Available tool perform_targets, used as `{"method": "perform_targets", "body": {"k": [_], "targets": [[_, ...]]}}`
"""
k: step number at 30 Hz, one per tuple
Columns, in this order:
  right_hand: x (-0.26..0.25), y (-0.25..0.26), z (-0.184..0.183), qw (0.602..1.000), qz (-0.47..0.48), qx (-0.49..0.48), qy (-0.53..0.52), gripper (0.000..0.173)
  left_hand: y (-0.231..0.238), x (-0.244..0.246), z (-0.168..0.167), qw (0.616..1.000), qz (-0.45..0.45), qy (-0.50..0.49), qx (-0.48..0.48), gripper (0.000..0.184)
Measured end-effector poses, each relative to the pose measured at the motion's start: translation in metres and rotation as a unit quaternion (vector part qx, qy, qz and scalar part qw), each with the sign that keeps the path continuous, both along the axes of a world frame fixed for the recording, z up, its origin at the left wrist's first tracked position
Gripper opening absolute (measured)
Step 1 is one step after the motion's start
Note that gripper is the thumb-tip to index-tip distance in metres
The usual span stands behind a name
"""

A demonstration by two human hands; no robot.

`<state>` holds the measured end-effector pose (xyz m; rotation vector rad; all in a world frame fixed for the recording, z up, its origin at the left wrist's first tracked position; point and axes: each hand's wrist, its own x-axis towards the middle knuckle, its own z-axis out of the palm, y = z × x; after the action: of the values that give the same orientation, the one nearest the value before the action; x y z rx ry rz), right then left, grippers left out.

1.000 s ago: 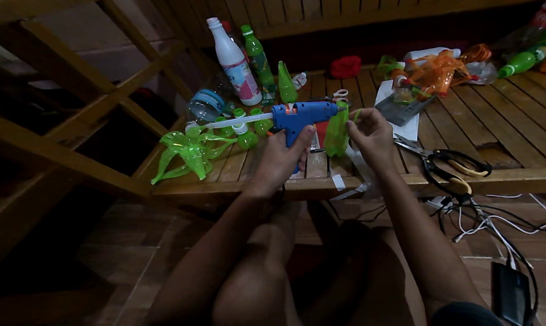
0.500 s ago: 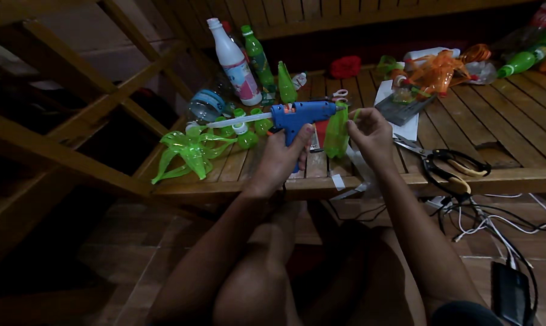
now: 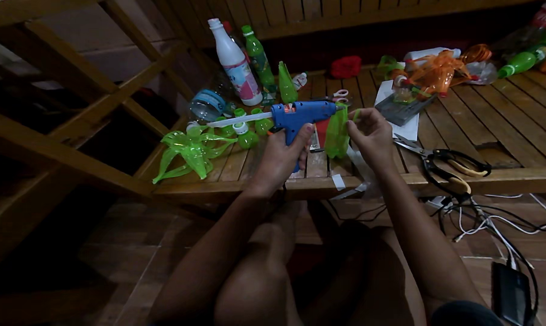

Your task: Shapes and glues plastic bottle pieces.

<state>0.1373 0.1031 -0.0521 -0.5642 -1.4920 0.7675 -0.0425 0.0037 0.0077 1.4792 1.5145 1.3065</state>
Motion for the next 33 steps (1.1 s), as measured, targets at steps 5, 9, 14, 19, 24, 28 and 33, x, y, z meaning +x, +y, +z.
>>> {"method": "perform_targets", "body": {"k": [5, 9, 14, 19, 24, 28, 33], "targets": [[-0.0003, -0.0002, 0.0003, 1.000, 0.000, 0.002, -0.002, 0.019, -0.0005, 0.0003, -0.0003, 1.000, -0.001, -0.001, 0.007, 0.027], [-0.0008, 0.0007, -0.0005, 1.000, 0.000, 0.004, -0.003, 0.019, -0.0011, 0.0005, 0.0003, 1.000, 0.003, -0.002, -0.002, 0.029], [-0.0006, 0.0001, -0.0005, 1.000, -0.004, 0.001, -0.009, 0.019, -0.0004, 0.0007, 0.0005, 1.000, 0.006, -0.011, -0.002, 0.027], [-0.0004, -0.0009, 0.0006, 1.000, -0.001, -0.002, -0.008, 0.020, -0.0009, 0.0010, 0.0009, 1.000, 0.010, -0.011, -0.007, 0.027], [-0.0006, -0.0001, 0.0006, 1.000, -0.004, 0.002, -0.009, 0.020, -0.0011, 0.0007, 0.0015, 1.000, 0.010, -0.014, -0.010, 0.027], [-0.0004, 0.0003, 0.0001, 1.000, -0.004, 0.002, -0.008, 0.019, -0.0010, 0.0003, 0.0013, 1.000, 0.008, -0.013, -0.011, 0.029], [-0.0005, 0.0000, 0.0000, 1.000, 0.000, -0.002, -0.006, 0.019, 0.0002, -0.0017, -0.0006, 1.000, 0.006, -0.009, -0.009, 0.030]]}}
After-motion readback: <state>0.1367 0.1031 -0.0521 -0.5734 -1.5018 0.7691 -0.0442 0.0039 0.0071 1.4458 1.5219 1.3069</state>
